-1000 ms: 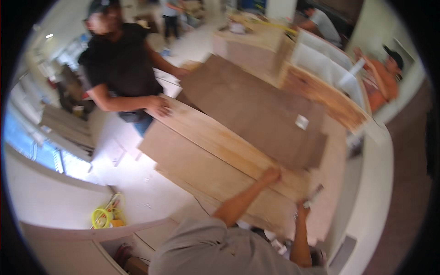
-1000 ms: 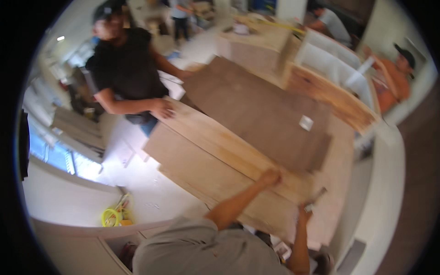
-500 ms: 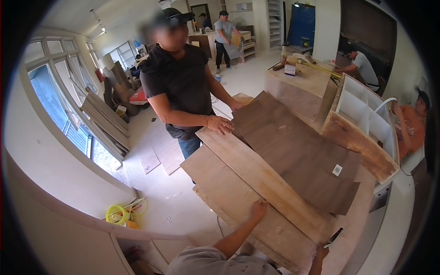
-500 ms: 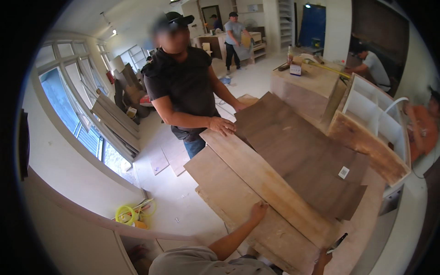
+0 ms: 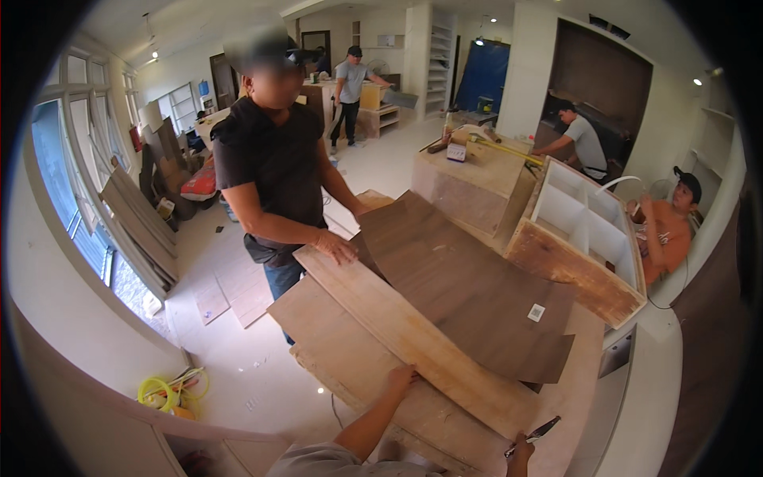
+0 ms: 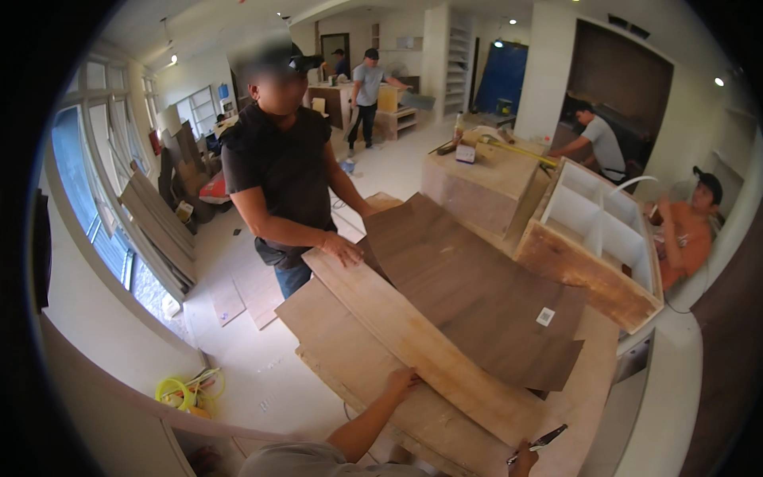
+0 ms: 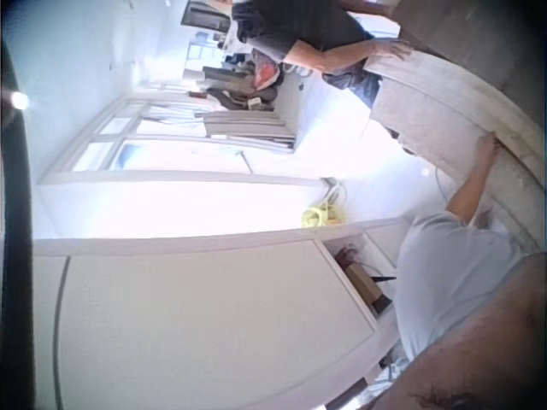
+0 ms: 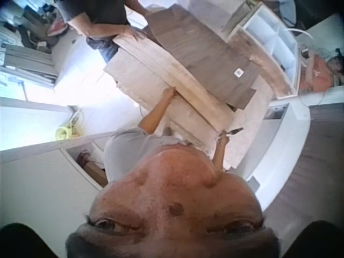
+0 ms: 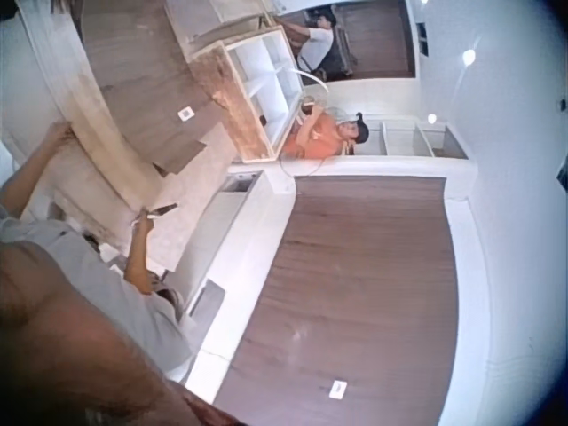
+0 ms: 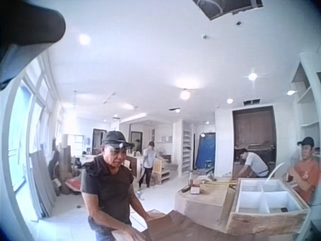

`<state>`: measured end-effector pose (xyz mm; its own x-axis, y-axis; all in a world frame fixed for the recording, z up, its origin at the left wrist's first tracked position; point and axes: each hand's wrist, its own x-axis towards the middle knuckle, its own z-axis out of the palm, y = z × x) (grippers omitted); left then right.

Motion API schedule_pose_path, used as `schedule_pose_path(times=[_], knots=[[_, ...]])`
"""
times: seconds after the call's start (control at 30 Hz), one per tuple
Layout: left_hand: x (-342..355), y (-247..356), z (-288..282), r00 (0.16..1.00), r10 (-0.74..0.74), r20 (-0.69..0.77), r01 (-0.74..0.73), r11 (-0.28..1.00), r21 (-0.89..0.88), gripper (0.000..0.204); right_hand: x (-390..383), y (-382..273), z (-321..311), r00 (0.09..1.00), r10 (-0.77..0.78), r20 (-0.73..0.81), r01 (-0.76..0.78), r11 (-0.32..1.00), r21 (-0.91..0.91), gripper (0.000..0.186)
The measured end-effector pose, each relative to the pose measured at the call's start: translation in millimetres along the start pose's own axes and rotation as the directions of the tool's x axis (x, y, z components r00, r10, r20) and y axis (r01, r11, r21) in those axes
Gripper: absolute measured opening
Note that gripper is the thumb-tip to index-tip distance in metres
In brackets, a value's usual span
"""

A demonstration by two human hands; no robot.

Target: The person aligns a thin wood veneer strip on a large panel, then uses a utility knife to cut along the strip. He removes the cut piece and places it on a workbench, then repeats the process on another panel. Other workers are visible in the background.

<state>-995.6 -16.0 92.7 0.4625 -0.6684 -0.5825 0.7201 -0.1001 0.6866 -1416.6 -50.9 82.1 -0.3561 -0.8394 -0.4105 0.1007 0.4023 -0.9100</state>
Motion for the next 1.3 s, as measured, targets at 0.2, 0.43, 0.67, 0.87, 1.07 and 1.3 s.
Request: schedule_pose_path(times=[0.2,0.43,0.67,0.87,1.07,1.3], knots=[[9.7,31.3,-35.6,0.996,0.069,-0.065,-0.083,0.967,-0.241,0.033,-65.3,-37.6,-1.3,0.993,-0.005,0.119,0.012,0.998,-0.059,0.021],[17.9,36.8,-47.5,0.999,0.034,0.033,-0.028,0.986,-0.164,0.025,-88.9,-33.8,-33.0,0.990,0.005,0.144,0.009,0.995,-0.096,0.026],[-42.5,-26.5,-51.0,0.998,-0.066,0.015,0.068,0.983,-0.173,0.026,-38.9,-7.2,-121.2,0.985,-0.053,0.165,0.085,0.977,-0.194,0.038],[-108.3,-74.1,-64.0,0.972,-0.190,0.138,0.219,0.947,-0.235,0.035,-39.2,-23.7,-183.2,0.976,-0.084,0.200,0.130,0.965,-0.229,0.050],[-156.0,-70.8,-53.1,0.975,-0.193,0.114,0.213,0.954,-0.211,0.041,-49.2,-58.5,-209.6,0.969,0.121,0.213,0.056,0.737,-0.673,0.055],[-159.8,-80.9,-56.1,0.990,-0.136,0.040,0.140,0.984,-0.113,0.043,-66.4,-47.7,-208.7,0.982,0.029,0.186,0.042,0.928,-0.369,0.048]])
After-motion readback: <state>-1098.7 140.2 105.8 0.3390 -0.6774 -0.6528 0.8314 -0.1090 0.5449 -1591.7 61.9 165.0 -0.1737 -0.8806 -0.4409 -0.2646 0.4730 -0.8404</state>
